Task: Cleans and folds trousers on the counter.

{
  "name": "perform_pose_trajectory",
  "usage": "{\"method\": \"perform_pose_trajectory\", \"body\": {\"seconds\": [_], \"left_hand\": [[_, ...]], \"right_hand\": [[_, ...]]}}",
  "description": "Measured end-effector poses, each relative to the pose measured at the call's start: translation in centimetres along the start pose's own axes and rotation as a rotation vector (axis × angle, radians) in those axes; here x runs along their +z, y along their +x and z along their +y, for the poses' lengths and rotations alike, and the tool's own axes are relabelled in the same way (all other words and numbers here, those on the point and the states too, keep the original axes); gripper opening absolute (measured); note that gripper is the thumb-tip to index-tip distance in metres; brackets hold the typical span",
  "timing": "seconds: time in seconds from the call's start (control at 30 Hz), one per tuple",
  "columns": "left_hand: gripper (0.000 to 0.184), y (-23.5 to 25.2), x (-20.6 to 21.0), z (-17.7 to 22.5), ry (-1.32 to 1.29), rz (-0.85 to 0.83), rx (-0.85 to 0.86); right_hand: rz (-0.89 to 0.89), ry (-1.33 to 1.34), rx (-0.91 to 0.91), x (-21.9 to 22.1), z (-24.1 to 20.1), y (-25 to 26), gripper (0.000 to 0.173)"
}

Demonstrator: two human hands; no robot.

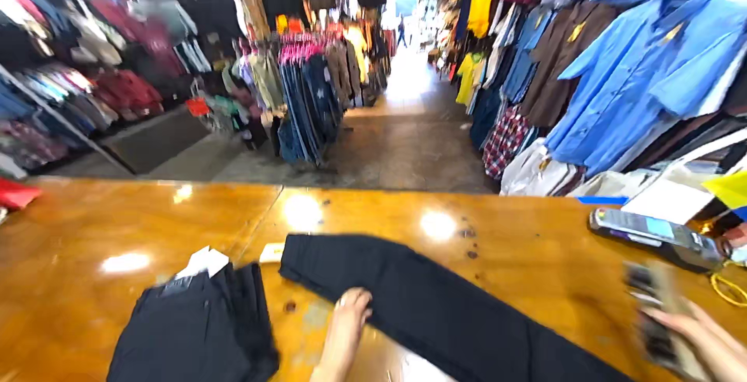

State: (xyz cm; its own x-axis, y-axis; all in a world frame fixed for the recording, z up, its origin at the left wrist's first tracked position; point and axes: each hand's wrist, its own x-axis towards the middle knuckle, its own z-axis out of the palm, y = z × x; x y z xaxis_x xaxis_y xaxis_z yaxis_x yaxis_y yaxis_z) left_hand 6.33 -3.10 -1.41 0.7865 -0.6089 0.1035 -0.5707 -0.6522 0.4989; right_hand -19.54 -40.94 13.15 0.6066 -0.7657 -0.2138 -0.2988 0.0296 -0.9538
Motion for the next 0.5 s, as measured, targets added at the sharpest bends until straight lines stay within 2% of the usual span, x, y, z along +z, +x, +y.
{"method": "perform_pose_trajectory", "body": {"seconds": [0.07,0.13,0.27,0.33,0.37,0.4,0.43,0.47,0.5], "left_hand": [[0.020,-0.2,0.8,0.2,-0.019,0.020,-0.037],[0.022,-1.0,1.2,0.9,-0.027,0.031,-0.097],[0.031,-3.6,3.3,2.1,-0.103,0.129,-0.168],[0.041,-4.9,4.7,3.6,-0.069,0.163,-0.202],[0.038,-5.4,5.2,4.3,-0.020,0.228,-0.222],[0.035,-5.5,5.3,4.7,0.007,0.259,-0.244],[0.035,-5.4,5.4,4.8,0.008,0.273,-0.247],[0.038,-5.2,5.3,4.8,-0.013,0.261,-0.246],[0.041,-5.1,5.3,4.7,-0.029,0.251,-0.244]], "right_hand": [[-0.181,-0.088,-0.003,5.9,0.8,3.7,0.050],[-0.388,-0.339,-0.101,12.8,0.6,5.2,0.053],[-0.703,-0.808,-0.606,25.5,1.3,3.3,0.058],[-0.951,-0.883,-0.982,29.3,3.1,2.4,0.049],[-1.057,-0.890,-1.236,30.8,4.2,2.9,0.044],[-1.093,-0.887,-1.461,32.1,4.8,4.3,0.040],[-1.080,-0.882,-1.543,33.3,4.2,6.6,0.039],[-0.993,-0.915,-1.510,34.5,2.4,9.5,0.035],[-0.842,-0.970,-1.404,35.8,0.1,12.7,0.033]]}}
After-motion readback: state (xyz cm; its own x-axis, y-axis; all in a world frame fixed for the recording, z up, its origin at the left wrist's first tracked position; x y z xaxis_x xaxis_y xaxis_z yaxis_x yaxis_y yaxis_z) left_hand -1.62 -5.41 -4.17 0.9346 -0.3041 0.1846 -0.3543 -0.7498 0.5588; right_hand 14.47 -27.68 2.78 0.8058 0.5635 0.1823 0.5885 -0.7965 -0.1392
